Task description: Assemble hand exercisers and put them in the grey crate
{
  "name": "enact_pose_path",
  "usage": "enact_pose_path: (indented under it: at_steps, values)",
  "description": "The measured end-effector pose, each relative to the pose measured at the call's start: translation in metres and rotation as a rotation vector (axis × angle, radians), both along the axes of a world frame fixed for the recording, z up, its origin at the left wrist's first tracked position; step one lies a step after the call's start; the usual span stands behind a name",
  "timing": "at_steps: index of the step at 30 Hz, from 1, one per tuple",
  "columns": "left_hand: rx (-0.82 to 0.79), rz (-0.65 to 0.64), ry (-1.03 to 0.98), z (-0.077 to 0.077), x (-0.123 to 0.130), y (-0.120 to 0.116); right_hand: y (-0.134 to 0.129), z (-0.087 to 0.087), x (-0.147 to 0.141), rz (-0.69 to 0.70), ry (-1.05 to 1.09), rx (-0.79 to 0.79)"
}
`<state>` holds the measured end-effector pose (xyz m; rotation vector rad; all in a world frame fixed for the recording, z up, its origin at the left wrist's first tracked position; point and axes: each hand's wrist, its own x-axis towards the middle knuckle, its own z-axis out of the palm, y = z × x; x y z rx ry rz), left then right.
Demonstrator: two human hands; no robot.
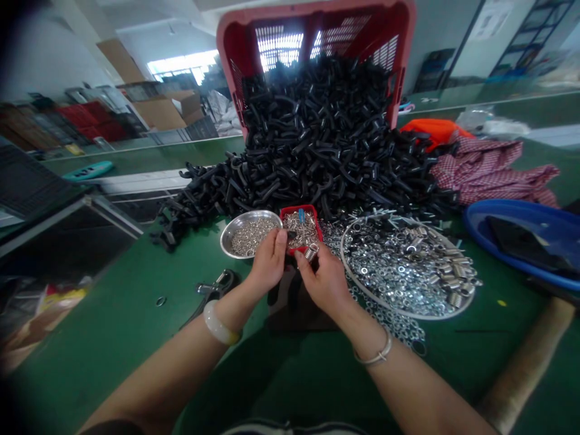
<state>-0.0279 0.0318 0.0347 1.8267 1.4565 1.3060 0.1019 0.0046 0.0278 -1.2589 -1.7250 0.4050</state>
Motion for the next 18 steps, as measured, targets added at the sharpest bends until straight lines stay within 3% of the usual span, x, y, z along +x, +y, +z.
enact_pose_path:
  at_steps: [7, 13, 18]
  values:
    - [0.067, -0.033, 0.069, 0.002, 0.004, -0.011, 0.002, -0.001, -0.003, -0.009, -0.047, -0.013]
    - [-0.012, -0.09, -0.015, -0.009, 0.002, -0.014, 0.012, -0.005, 0.003, 0.197, -0.253, -0.126]
    - [-0.125, -0.16, -0.061, -0.018, -0.001, -0.01, 0.008, -0.004, 0.006, 0.282, -0.347, -0.339]
